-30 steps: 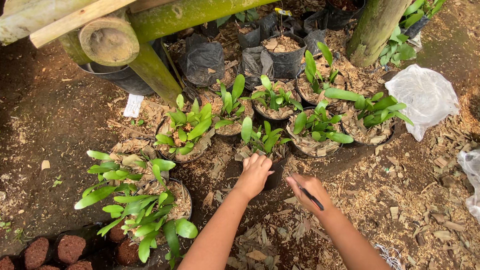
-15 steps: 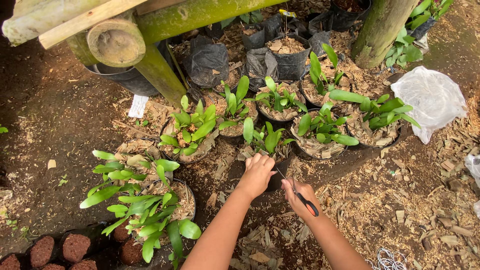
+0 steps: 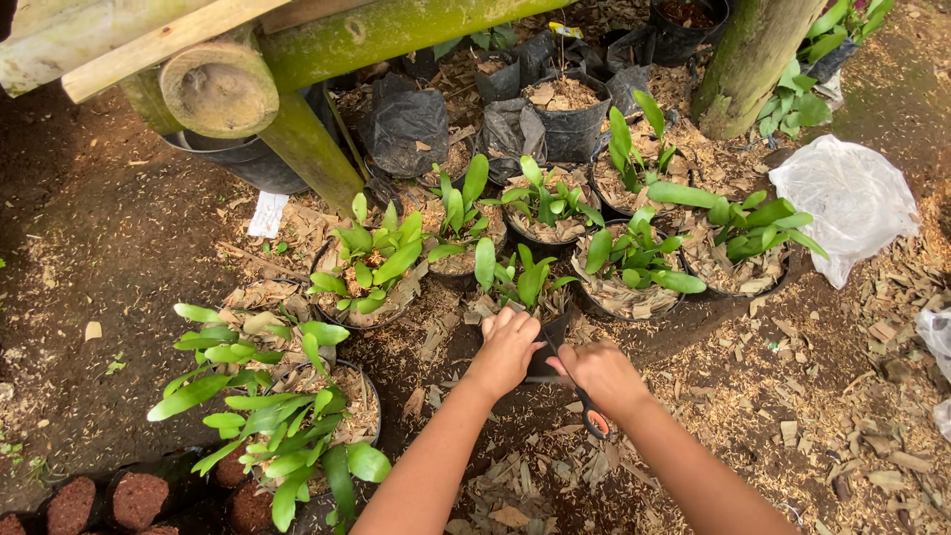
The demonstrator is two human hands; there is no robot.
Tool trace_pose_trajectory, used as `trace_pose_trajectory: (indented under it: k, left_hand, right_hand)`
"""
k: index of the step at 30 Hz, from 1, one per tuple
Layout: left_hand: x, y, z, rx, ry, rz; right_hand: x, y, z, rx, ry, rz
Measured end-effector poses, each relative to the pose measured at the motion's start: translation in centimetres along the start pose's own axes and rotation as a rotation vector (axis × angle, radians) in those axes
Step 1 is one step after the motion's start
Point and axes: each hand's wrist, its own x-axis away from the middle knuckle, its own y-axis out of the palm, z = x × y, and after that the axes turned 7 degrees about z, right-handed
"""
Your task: The person trims small potted plants using scissors, cutting leaves and stems. The person then attaches a metal wire hanger to the pot to secure the plant.
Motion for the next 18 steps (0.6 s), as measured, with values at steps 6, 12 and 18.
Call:
trace_pose_trajectory:
  k: [6, 12, 18]
  left_hand:
    - [0.5, 0.0, -0.7, 0.027, -0.024, -0.004]
    - [0.2, -0.6, -1.3, 0.015, -0.060, 0.032]
    - [0.3, -0.9, -0.9, 0.026, -0.079, 0.000]
  right_hand:
    - [-1.6, -1.1, 2.6, 0.100, -0.355, -0.058]
    - [-1.1, 0.4, 0.1, -0.184, -0.108, 0.114]
    - [-0.1, 0.3, -1.8, -0.537, 0.267, 0.213]
